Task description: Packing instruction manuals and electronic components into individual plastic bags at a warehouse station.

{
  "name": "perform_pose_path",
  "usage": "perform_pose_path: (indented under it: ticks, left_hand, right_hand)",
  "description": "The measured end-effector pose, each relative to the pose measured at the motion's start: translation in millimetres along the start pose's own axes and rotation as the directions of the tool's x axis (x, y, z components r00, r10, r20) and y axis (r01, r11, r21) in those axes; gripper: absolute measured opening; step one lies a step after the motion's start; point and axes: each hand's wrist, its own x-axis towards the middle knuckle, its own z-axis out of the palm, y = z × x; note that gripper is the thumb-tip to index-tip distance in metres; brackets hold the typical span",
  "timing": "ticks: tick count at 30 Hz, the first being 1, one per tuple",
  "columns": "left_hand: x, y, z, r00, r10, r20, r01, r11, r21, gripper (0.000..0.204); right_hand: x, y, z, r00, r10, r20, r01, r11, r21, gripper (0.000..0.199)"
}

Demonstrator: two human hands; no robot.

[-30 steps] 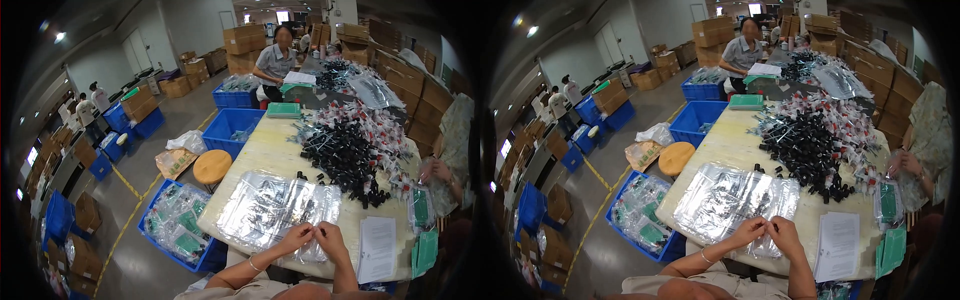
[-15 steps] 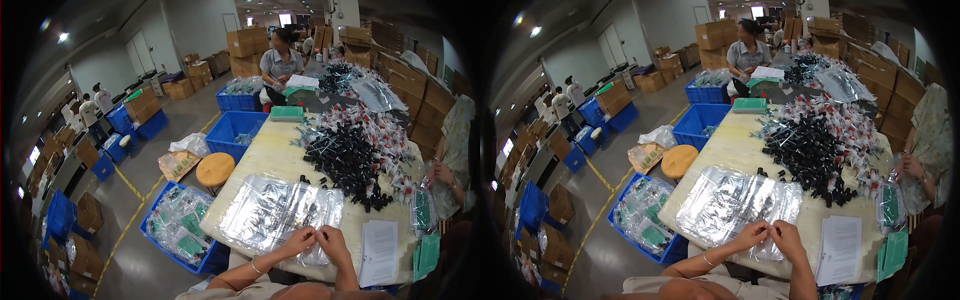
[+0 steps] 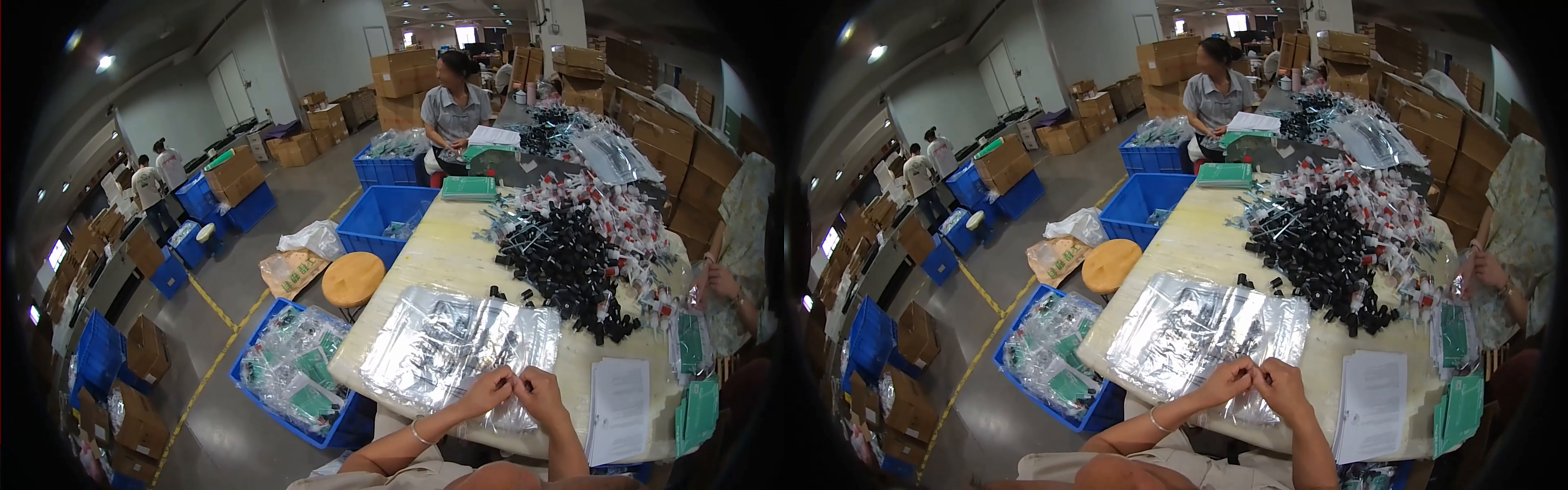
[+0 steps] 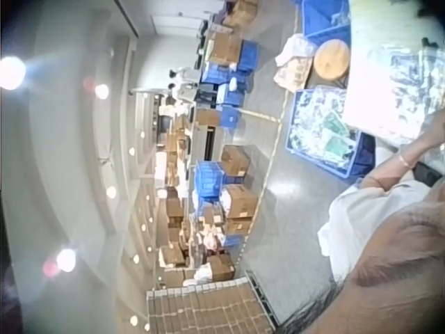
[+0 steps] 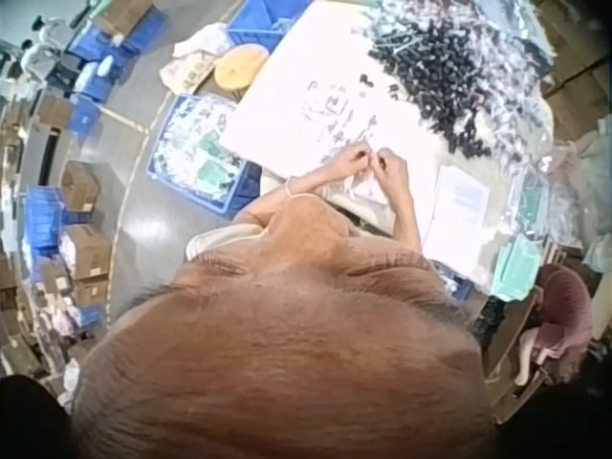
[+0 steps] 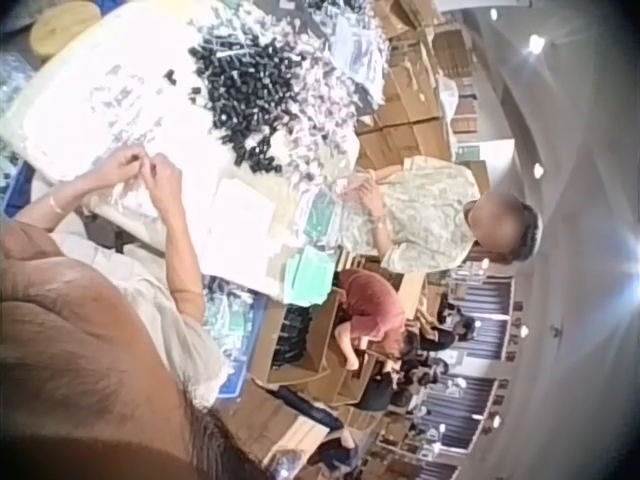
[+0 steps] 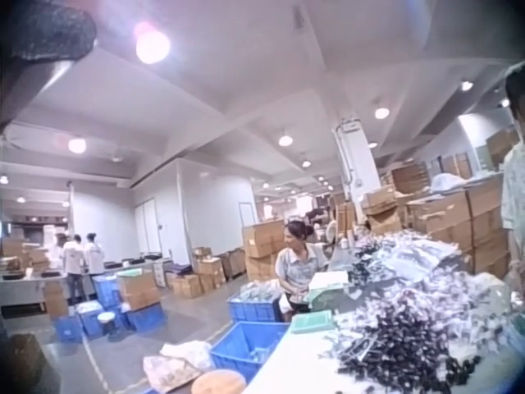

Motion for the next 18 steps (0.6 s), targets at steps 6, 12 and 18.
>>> perform_pose_path:
  ticks: [6, 12, 18]
  left_hand:
    - [4, 1, -2, 0.986, -0.081, -0.149, 0.112, 0.970, 0.215, 0.009]
    - [2, 41, 2, 0.993, -0.056, -0.107, 0.033, 0.977, -0.211, 0.009]
    - [5, 54, -2, 0.990, 0.134, -0.033, -0.130, 0.987, 0.096, 0.014]
  right_hand:
    - [-7, 18, 10, 0.997, 0.070, -0.034, -0.055, 0.946, 0.320, 0.022]
    - [0, 20, 4, 0.959, 0.278, -0.051, -0.213, 0.831, 0.514, 0.027]
    - [4, 10, 1, 0.941, 0.340, -0.005, -0.285, 0.798, 0.531, 0.025]
